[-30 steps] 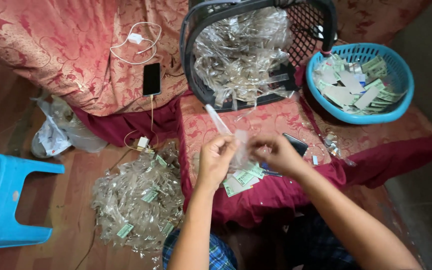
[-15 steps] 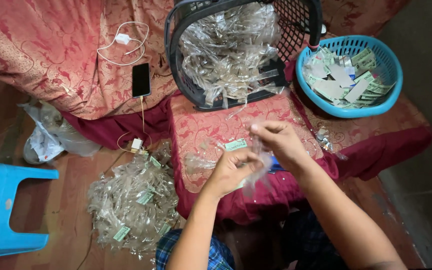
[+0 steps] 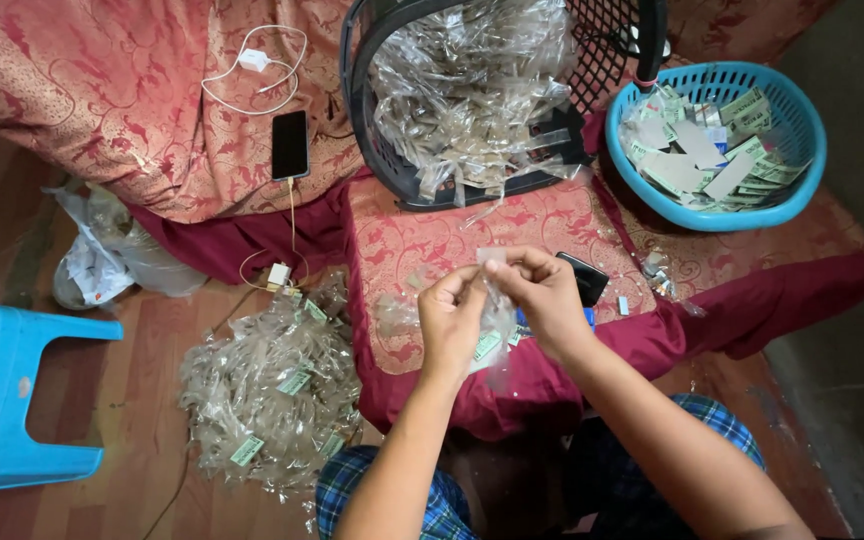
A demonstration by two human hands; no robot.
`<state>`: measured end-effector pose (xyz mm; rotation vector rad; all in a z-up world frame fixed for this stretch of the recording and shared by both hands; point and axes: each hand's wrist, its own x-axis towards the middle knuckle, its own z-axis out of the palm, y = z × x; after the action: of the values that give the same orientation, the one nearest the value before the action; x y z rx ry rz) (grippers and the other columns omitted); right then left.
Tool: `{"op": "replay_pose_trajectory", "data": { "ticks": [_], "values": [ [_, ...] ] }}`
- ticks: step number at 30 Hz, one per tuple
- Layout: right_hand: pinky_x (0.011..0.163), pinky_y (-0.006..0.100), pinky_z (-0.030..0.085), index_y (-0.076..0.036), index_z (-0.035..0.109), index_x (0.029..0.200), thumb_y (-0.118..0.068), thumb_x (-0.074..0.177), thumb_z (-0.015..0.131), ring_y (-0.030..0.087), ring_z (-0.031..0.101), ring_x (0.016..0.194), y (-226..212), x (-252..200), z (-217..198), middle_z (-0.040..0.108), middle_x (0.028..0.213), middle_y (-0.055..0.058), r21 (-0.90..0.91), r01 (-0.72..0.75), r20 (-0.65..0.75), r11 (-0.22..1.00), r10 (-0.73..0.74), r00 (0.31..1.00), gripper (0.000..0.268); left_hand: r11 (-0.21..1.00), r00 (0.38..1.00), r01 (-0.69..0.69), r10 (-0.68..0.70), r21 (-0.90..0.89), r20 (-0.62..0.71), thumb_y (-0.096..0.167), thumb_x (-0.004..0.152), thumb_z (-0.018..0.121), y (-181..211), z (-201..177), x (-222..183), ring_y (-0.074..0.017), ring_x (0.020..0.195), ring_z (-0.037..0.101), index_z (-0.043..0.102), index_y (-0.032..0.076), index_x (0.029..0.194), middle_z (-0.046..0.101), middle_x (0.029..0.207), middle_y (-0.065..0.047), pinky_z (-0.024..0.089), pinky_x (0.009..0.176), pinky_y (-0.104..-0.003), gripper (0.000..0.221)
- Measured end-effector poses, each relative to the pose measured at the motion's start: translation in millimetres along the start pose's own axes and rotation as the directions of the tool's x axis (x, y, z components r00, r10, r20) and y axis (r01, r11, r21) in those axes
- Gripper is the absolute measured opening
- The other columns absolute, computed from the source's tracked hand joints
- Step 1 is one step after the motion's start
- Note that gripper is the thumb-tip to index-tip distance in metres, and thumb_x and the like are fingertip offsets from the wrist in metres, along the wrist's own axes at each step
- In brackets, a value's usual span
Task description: Packing small items into plastic packets and stapling paper labels to them.
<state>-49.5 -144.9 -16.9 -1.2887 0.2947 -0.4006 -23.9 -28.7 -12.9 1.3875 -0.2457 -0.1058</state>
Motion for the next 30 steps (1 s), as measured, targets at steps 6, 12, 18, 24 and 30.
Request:
{"op": "replay_pose_trajectory", "data": {
  "ticks": [6, 12, 18, 24, 30],
  "values": [
    [0.054, 0.022, 0.049, -0.004, 0.08, 0.091, -0.007, 0.085, 0.083, 0.005, 0.057, 0.055, -33.5, -9.4, 19.0, 0.063, 0.059, 0.001, 0.193, -0.138, -0.083, 0.971, 0.156, 0.984, 0.007, 0.996, 0.995, -0.089, 0.089, 0.01, 0.042, 0.012, 0.097, 0.069, 15.2, 0.5, -2.8, -0.0034, 0.084, 0.057, 0.081, 0.009, 0.096, 0.075, 0.077, 0.0, 0.053, 0.079, -0.026, 0.012],
    [0.068, 0.021, 0.044, -0.01, 0.082, 0.092, -0.016, 0.088, 0.084, 0.003, 0.052, 0.074, -29.2, -9.2, 14.9, 0.064, 0.076, -0.002, 0.008, -0.024, -0.078, 1.0, 0.024, 0.997, 0.007, 0.991, 0.99, -0.132, 0.13, 0.032, 0.05, 0.017, 0.098, 0.07, 17.3, 1.2, -6.0, -0.0063, 0.089, 0.063, 0.081, 0.009, 0.093, 0.077, 0.081, -0.002, 0.055, 0.084, -0.029, 0.014],
    [0.074, 0.023, 0.041, -0.01, 0.078, 0.092, -0.015, 0.094, 0.077, 0.005, 0.049, 0.083, -29.1, 2.3, -0.7, 0.055, 0.092, -0.001, -0.034, 0.167, -0.096, 0.985, -0.169, 0.981, 0.005, 0.963, 0.977, -0.213, 0.209, 0.163, 0.041, 0.016, 0.095, 0.071, -5.0, -15.1, 16.4, -0.012, 0.088, 0.064, 0.079, 0.009, 0.098, 0.076, 0.086, -0.006, 0.053, 0.085, -0.032, 0.011],
    [0.057, 0.023, 0.05, -0.014, 0.075, 0.097, -0.017, 0.103, 0.072, 0.01, 0.06, 0.058, -38.0, 49.0, -73.2, 0.06, 0.066, 0.004, 0.049, 0.252, -0.301, 0.967, -0.226, 0.926, 0.007, 0.851, 0.97, -0.239, 0.226, 0.468, 0.084, 0.012, 0.086, 0.077, -55.6, -43.0, 42.8, -0.0226, 0.081, 0.07, 0.078, 0.011, 0.106, 0.075, 0.083, -0.008, 0.056, 0.078, -0.034, 0.021],
    [0.061, 0.022, 0.054, -0.012, 0.078, 0.1, -0.021, 0.096, 0.08, 0.007, 0.066, 0.068, -16.9, 67.2, -110.8, 0.071, 0.08, 0.002, 0.103, 0.181, -0.34, 0.978, -0.137, 0.931, 0.01, 0.417, 0.88, -0.272, -0.255, 0.867, 0.399, 0.029, 0.071, 0.086, -127.7, -20.6, 27.4, -0.0393, 0.116, 0.064, 0.062, 0.027, 0.134, 0.059, 0.13, -0.001, 0.041, 0.106, -0.064, 0.067]
  ]
}}
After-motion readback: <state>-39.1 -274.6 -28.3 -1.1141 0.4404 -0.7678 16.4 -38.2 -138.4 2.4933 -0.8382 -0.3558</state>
